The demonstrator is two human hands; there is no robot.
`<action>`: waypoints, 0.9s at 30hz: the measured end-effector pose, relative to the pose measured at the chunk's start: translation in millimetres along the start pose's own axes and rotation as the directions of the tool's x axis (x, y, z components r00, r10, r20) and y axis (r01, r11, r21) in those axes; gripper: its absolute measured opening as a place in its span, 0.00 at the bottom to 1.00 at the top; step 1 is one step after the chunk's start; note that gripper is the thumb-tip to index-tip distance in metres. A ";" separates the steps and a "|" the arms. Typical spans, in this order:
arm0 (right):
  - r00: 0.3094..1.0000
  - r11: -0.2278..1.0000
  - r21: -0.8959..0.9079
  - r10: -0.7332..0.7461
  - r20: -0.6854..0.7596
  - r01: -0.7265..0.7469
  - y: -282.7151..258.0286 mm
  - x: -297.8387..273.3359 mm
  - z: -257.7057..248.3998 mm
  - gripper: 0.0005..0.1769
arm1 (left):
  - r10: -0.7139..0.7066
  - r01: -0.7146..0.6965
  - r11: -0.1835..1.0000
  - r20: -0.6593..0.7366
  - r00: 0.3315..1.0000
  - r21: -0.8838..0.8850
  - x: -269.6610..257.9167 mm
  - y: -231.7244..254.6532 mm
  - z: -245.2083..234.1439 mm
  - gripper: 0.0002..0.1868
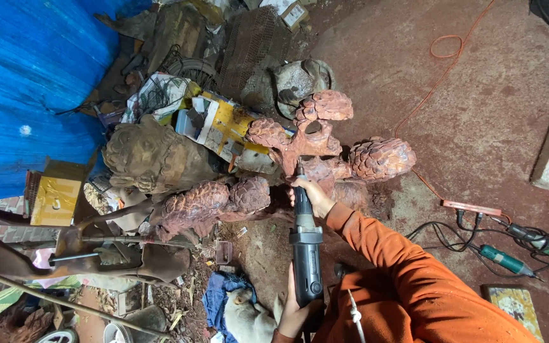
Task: The person uses a rotary carving tool to shape and detail a large wooden sculpture of a tree with pinecones. They move around the piece, adjusting their position and the tool angle to work on different sections of the trunk and branches.
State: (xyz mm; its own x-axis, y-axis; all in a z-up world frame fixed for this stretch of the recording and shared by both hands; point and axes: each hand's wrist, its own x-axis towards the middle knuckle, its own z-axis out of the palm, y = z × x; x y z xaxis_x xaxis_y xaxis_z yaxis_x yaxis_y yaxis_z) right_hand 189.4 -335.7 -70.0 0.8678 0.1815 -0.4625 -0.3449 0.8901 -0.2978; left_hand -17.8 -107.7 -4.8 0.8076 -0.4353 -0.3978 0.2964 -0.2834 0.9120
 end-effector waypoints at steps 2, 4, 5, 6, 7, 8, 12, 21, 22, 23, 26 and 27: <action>1.000 1.000 -0.010 0.010 -0.011 -0.010 -0.1 5.2 -3.6 0.10 | 0.005 -0.005 1.000 -0.004 1.000 -0.010 2.4 6.1 7.8 0.61; 1.000 1.000 -0.018 0.020 -0.021 -0.021 -1.6 8.8 -5.6 0.07 | 0.010 -0.010 1.000 -0.009 1.000 -0.019 2.8 12.9 15.8 0.61; 0.998 0.998 -0.031 0.050 -0.037 -0.051 -3.1 10.2 -5.9 0.08 | -0.027 0.026 0.998 -0.019 0.999 -0.050 2.3 16.5 19.5 0.61; 0.995 0.996 -0.043 0.079 -0.053 -0.082 -4.4 11.7 -7.0 0.08 | -0.065 0.063 0.995 -0.027 0.998 -0.080 2.0 19.6 23.3 0.60; 0.995 0.996 -0.041 0.078 -0.057 -0.081 -6.1 10.1 -6.7 0.08 | -0.067 0.065 0.995 -0.024 0.997 -0.081 2.9 15.1 24.7 0.60; 0.995 0.996 -0.029 0.087 -0.052 -0.088 -7.9 8.3 -5.7 0.08 | -0.035 0.033 0.998 -0.029 0.999 -0.052 3.5 10.9 26.6 0.61; 0.997 0.997 -0.023 0.073 -0.026 -0.073 -6.1 4.4 -7.7 0.08 | 0.130 -0.126 0.987 -0.028 0.991 0.095 2.8 -1.4 24.1 0.58; 0.994 0.995 -0.019 0.099 -0.049 -0.101 -6.4 9.1 -14.7 0.09 | 0.064 -0.064 0.998 -0.076 0.995 0.003 7.4 10.4 34.5 0.59; 0.994 0.995 -0.020 0.099 -0.050 -0.100 -9.7 9.5 -12.8 0.09 | 0.065 -0.065 0.998 -0.075 0.995 0.001 6.7 20.0 38.6 0.59; 0.992 0.992 -0.039 0.117 -0.039 -0.118 -13.1 10.0 -11.2 0.08 | 0.008 -0.010 0.999 -0.074 0.997 -0.033 6.2 29.5 43.0 0.60; 0.988 0.986 -0.052 0.156 -0.023 -0.157 -18.8 15.8 -12.3 0.08 | -0.101 0.097 0.994 -0.085 0.991 -0.053 6.6 63.1 55.8 0.61; 0.984 0.983 -0.048 0.176 -0.014 -0.177 -20.0 17.9 -13.6 0.09 | -0.149 0.146 0.989 -0.102 0.983 -0.038 6.6 75.3 60.7 0.61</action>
State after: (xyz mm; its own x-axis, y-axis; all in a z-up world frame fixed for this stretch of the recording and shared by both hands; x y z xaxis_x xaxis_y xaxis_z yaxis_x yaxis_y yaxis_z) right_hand 207.0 -355.9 -83.7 0.7881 0.3296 -0.5198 -0.5099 0.8227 -0.2515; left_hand -21.1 -183.8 55.2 0.8022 -0.2983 -0.5172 0.4304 -0.3113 0.8472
